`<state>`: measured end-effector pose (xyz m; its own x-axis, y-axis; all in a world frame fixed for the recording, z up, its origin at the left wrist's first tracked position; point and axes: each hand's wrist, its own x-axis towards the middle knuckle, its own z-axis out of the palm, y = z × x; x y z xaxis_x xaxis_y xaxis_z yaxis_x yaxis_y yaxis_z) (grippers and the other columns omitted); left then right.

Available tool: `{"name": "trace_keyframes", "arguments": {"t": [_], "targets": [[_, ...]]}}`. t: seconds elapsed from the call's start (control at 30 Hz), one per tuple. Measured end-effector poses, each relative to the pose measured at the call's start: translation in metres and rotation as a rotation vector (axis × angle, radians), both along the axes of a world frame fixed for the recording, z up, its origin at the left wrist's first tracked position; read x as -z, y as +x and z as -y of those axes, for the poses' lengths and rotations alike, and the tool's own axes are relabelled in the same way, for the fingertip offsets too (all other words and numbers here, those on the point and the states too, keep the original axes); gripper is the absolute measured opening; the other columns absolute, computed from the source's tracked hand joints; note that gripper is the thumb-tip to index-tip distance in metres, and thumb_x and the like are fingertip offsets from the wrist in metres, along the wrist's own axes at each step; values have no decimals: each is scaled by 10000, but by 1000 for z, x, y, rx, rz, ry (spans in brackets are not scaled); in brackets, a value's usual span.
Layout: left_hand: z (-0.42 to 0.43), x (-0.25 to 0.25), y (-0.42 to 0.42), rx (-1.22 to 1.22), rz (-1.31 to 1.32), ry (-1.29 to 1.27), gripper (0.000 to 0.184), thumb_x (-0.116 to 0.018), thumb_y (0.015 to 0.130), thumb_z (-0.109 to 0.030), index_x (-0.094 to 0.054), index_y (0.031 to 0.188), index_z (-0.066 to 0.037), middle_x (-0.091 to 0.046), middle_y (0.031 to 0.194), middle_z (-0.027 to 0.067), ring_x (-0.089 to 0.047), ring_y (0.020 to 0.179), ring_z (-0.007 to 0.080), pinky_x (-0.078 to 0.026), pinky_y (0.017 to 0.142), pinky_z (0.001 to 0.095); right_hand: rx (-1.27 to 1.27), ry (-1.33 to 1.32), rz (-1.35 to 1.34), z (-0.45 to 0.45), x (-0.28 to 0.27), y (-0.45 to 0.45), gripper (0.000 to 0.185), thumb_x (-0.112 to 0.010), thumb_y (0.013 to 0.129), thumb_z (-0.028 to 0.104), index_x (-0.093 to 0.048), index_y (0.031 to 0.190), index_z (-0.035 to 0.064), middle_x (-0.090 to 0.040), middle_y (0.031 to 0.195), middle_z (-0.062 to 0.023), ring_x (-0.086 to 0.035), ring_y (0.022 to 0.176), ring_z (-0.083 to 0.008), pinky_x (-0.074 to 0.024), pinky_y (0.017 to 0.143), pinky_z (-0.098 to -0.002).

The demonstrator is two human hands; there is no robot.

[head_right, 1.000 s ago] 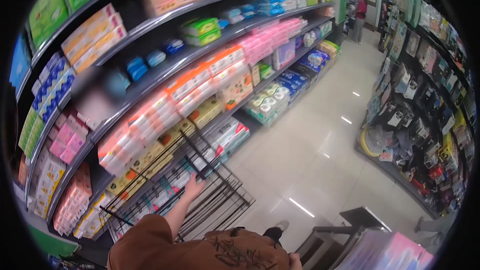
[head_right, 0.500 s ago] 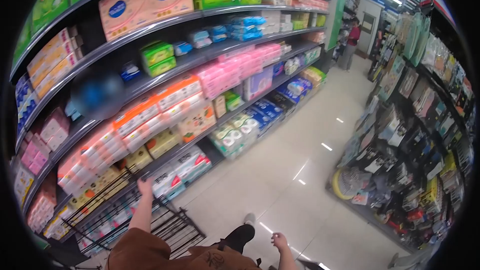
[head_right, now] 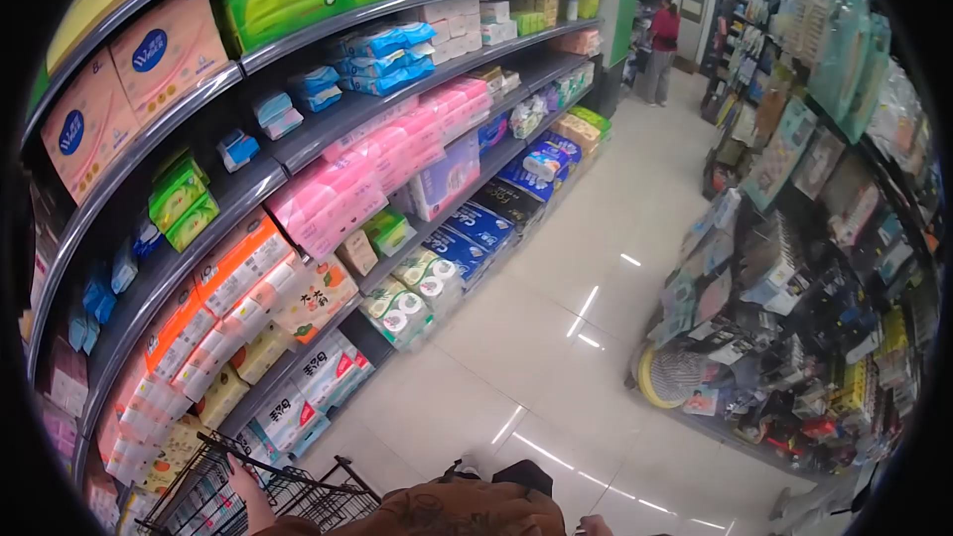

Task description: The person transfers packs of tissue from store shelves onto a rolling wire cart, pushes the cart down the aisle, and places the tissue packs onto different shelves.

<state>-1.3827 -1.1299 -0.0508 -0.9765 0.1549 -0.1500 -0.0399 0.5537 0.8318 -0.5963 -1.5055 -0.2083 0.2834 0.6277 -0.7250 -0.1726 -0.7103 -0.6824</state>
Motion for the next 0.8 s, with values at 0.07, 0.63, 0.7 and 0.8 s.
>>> {"name": "trace_keyframes", "arguments": {"t": [0.07, 0.63, 0.7, 0.8], "targets": [[-1, -21, 50, 8, -15, 36, 682, -557, 874, -681, -670, 924, -11, -548, 544, 43, -478, 426, 123, -380, 424, 294, 11, -272, -56, -78, 44, 31, 412, -522, 947, 319, -543, 1248, 38, -623, 1128, -163, -634, 975, -319, -529, 726, -448], [-82, -26, 301, -28, 128, 250, 648, -570, 926, -566, -643, 1178, 27, -499, 495, 33, -408, 410, 106, -300, 405, 277, -481, -122, 142, -635, -6, 227, 369, -531, 931, 230, -566, 1249, 46, -666, 1076, -137, -674, 870, -253, -554, 728, -386], [-102, -29, 321, -19, 116, 184, 659, -543, 952, -540, -619, 1153, 84, -506, 488, 46, -423, 392, 117, -306, 393, 282, -547, -157, 125, -653, -3, 232, 376, -534, 930, 236, -567, 1256, 51, -665, 1087, -136, -676, 886, -253, -555, 740, -386], [-129, -20, 335, 53, 145, 189, 646, -510, 975, -513, -606, 1140, 105, -541, 512, 69, -509, 417, 148, -369, 399, 285, -649, -156, 39, -691, 5, 241, 394, -534, 933, 251, -565, 1271, 52, -666, 1094, -133, -677, 893, -251, -555, 750, -388]]}}
